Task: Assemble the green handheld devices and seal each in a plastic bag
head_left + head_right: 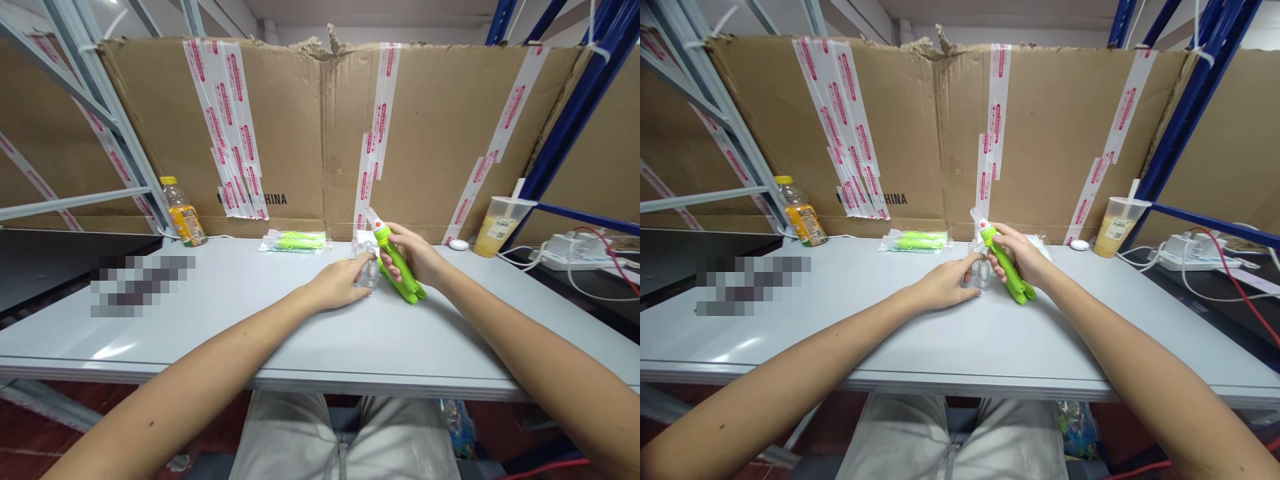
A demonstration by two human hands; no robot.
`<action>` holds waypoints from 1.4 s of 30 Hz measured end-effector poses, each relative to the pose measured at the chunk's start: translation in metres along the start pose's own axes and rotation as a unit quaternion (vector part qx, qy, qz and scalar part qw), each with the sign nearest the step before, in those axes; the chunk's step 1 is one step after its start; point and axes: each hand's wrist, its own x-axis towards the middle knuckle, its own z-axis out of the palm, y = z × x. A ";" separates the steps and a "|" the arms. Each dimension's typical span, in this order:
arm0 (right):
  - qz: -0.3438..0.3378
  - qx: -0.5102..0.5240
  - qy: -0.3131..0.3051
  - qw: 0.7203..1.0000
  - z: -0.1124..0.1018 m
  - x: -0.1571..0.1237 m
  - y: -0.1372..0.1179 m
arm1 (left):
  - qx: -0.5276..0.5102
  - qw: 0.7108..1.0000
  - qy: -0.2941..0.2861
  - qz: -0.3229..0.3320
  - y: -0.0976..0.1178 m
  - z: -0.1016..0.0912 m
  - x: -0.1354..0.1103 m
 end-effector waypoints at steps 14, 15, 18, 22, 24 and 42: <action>-0.006 0.009 -0.001 1.000 0.000 0.001 0.002 | 0.032 0.998 -0.048 -0.010 0.012 0.013 -0.002; -0.006 0.009 0.000 1.000 0.000 0.001 0.002 | 0.033 0.998 -0.047 -0.009 0.012 0.013 -0.002; -0.007 0.006 0.004 1.000 0.000 0.001 0.002 | 0.025 0.999 -0.036 -0.009 0.011 0.014 -0.003; -0.001 -0.001 0.014 1.000 0.000 0.000 0.001 | -0.104 0.994 0.014 -0.021 0.006 0.012 -0.001; -0.001 -0.002 0.020 1.000 -0.001 0.001 0.001 | -0.242 0.966 0.078 -0.048 -0.001 0.007 0.003; 0.091 -0.124 -0.010 0.988 0.013 0.000 0.011 | -0.460 0.842 0.268 -0.087 -0.009 -0.005 0.013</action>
